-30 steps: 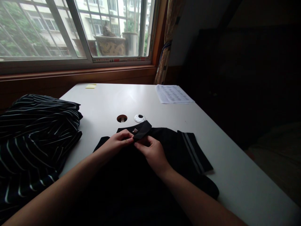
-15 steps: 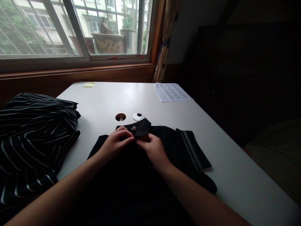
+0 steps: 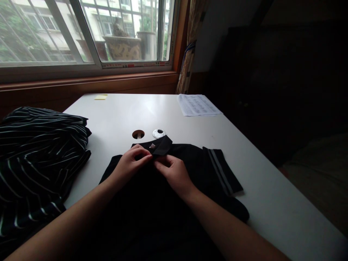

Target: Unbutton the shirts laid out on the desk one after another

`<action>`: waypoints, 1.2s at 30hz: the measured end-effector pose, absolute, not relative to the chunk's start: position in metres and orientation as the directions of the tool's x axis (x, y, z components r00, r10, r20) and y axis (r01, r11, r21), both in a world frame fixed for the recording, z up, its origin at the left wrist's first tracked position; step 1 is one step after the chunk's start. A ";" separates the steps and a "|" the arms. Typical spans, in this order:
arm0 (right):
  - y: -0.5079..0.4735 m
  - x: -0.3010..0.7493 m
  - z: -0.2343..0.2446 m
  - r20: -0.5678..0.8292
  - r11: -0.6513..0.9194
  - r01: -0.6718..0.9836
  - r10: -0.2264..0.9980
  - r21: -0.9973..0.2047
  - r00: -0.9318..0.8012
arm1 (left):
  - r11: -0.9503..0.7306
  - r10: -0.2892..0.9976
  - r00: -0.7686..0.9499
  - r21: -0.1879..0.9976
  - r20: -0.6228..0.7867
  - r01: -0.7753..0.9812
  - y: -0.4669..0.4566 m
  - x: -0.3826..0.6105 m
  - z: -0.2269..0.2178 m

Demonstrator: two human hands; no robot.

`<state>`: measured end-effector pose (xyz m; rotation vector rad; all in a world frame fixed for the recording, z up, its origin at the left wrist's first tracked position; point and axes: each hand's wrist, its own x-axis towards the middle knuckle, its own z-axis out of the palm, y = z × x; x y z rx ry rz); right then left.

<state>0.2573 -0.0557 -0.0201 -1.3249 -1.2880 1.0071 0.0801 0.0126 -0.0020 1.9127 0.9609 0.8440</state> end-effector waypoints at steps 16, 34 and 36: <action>-0.058 0.268 -0.011 0.580 0.379 0.601 0.794 -0.704 0.180 | -0.493 0.812 0.505 0.808 0.293 0.323 0.009 0.080 -0.004; -0.043 0.280 -0.021 0.429 0.430 0.580 0.891 -0.692 -0.149 | -0.374 0.703 0.651 0.927 0.286 -0.003 0.006 0.073 0.002; -0.043 0.280 -0.021 0.431 0.440 0.565 0.888 -0.698 -0.160 | -0.327 0.724 0.640 0.945 0.258 -0.010 0.005 0.074 0.001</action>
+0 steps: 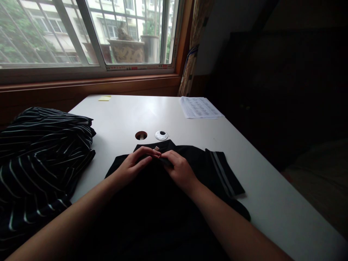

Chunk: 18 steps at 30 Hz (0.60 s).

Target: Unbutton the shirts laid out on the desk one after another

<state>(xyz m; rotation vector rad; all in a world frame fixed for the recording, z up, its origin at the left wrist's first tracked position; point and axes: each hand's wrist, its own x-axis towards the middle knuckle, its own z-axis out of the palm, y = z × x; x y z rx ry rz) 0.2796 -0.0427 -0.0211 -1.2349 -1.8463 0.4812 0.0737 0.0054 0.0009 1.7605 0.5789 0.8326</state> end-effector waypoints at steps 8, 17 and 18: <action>-0.044 0.280 -0.021 0.433 0.427 0.595 0.890 -0.681 -0.143 | -0.591 0.717 0.655 0.707 0.238 0.390 0.020 0.074 -0.009; -0.043 0.283 -0.018 0.418 0.430 0.494 0.897 -0.755 -0.142 | -0.670 0.666 0.687 0.640 0.292 0.377 0.026 0.072 -0.013; -0.043 0.283 -0.018 0.415 0.420 0.490 0.901 -0.764 -0.125 | -0.666 0.668 0.683 0.648 0.296 0.370 0.026 0.072 -0.013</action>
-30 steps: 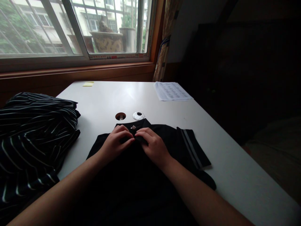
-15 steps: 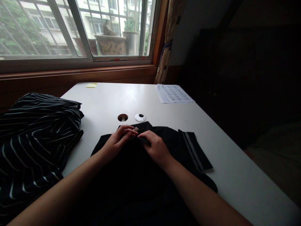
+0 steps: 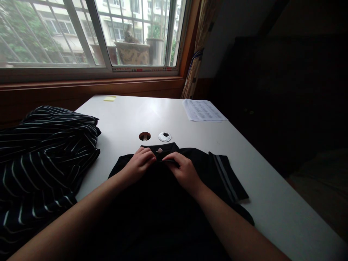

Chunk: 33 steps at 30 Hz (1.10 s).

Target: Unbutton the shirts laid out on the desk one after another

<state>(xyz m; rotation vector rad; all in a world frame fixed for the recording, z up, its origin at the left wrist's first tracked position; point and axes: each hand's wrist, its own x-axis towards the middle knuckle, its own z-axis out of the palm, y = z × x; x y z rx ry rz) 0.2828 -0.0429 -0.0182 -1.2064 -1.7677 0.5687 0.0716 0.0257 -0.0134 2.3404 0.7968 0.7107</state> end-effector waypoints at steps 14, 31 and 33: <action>-0.042 0.282 -0.016 0.321 0.239 0.493 0.943 -0.836 0.088 | -0.642 0.672 0.680 0.687 0.292 0.340 0.024 0.072 -0.009; -0.041 0.283 -0.016 0.218 0.123 0.448 0.962 -0.886 0.167 | -0.669 0.628 0.718 0.679 0.300 0.302 0.024 0.071 -0.009; -0.040 0.283 -0.016 0.217 0.123 0.444 0.961 -0.887 0.169 | -0.666 0.626 0.724 0.681 0.288 0.305 0.023 0.071 -0.008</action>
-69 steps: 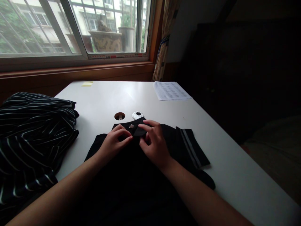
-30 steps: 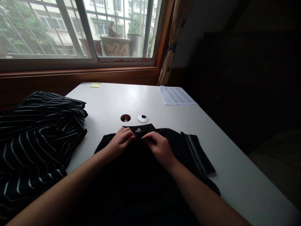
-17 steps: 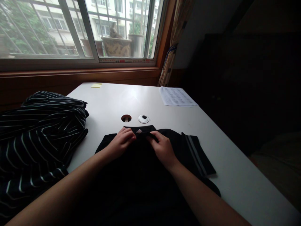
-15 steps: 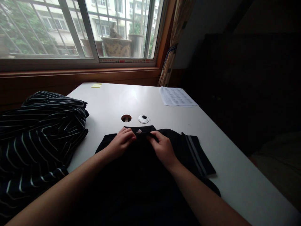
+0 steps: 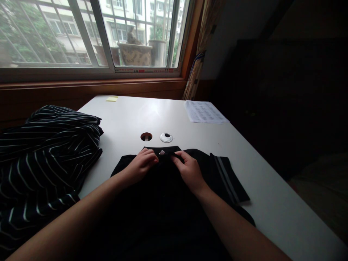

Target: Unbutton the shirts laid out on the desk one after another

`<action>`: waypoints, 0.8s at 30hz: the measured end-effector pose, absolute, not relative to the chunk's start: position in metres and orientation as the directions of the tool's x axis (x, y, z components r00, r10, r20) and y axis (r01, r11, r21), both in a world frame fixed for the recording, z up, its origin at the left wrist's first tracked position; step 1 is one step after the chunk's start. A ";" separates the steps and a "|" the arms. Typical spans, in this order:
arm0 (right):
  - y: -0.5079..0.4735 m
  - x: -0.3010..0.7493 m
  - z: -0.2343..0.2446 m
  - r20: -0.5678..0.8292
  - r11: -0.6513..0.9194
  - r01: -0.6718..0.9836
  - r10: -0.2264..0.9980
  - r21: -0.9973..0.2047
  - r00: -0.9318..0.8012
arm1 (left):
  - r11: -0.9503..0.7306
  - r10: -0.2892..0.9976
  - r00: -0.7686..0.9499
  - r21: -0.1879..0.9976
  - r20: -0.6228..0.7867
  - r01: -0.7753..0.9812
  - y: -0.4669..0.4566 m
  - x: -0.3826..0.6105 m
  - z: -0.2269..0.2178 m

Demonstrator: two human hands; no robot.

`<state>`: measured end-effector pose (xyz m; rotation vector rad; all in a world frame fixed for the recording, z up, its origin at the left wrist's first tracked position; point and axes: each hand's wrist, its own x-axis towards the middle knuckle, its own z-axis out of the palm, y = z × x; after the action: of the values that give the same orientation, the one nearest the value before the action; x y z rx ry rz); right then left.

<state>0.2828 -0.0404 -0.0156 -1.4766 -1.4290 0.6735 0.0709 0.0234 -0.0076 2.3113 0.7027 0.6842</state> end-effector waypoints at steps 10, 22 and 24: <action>-0.039 0.284 -0.017 0.196 0.106 0.429 0.965 -0.897 0.172 | -0.655 0.626 0.732 0.691 0.271 0.305 0.023 0.071 -0.007; -0.038 0.284 -0.014 0.161 0.063 0.413 0.965 -0.909 0.206 | -0.662 0.613 0.745 0.685 0.263 0.303 0.025 0.070 -0.009; -0.038 0.285 -0.015 0.149 0.056 0.396 0.966 -0.917 0.209 | -0.659 0.616 0.744 0.688 0.261 0.304 0.024 0.071 -0.009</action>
<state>0.2846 -0.0380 -0.0146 -1.5106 -1.3505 0.7384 0.0706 0.0242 -0.0088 2.3068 0.6892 0.6413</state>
